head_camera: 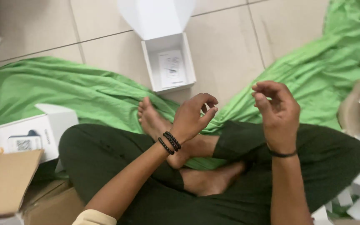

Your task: The person is assembling product boxes, inserting protective cardboard, and adding instructional pamphlets.

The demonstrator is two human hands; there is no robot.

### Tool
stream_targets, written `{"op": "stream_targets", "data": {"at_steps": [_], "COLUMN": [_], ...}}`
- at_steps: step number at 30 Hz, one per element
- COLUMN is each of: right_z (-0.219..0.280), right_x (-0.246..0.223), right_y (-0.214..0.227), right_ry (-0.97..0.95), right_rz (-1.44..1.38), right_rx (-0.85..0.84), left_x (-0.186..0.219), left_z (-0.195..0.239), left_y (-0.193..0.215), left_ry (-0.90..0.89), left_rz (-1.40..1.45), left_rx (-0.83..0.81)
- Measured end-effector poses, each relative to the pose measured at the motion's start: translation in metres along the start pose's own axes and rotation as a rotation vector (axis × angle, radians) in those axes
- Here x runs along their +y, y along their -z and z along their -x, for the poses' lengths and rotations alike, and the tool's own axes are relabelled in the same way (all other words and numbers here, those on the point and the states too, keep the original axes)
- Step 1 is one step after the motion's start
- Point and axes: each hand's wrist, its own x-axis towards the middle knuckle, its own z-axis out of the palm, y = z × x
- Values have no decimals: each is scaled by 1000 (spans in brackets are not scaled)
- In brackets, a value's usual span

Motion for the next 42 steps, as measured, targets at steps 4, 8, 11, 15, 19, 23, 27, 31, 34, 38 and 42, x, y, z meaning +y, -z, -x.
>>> {"op": "stream_targets", "data": {"at_steps": [4,8,11,15,19,23,27,31,34,38,42], "right_z": [106,212,257,335,374,280,207,176,158,156,162], "right_x": [-27,4,36,192,253,183,153,162,141,131,130], "right_y": [93,170,184,170,173,153,190,235,248,250,246], "right_ry": [61,176,168,-224,-235,-244,-246,-204,-180,-69,-174], "right_rz": [328,565,235,674,896,1100,1312,1476,1498,1384,1263], "right_rx": [378,700,910,743,549,331,93,161,353,502,606], "left_x": [33,66,85,106,111,103,94,83,79,68,55], "left_z": [-11,-22,-30,-43,-37,-22,-14,-14,-16,-25,-38], "left_y": [-55,-101,-116,-107,-92,-75,-64,-61,-61,-66,-82], "left_ry": [-105,-190,-222,-131,-66,-56,20,99,119,133,167], "left_rz": [59,174,244,400,424,379,344,357,355,346,374], "left_rx": [-190,-329,-427,-617,-669,-662,-587,-508,-472,-452,-446]}}
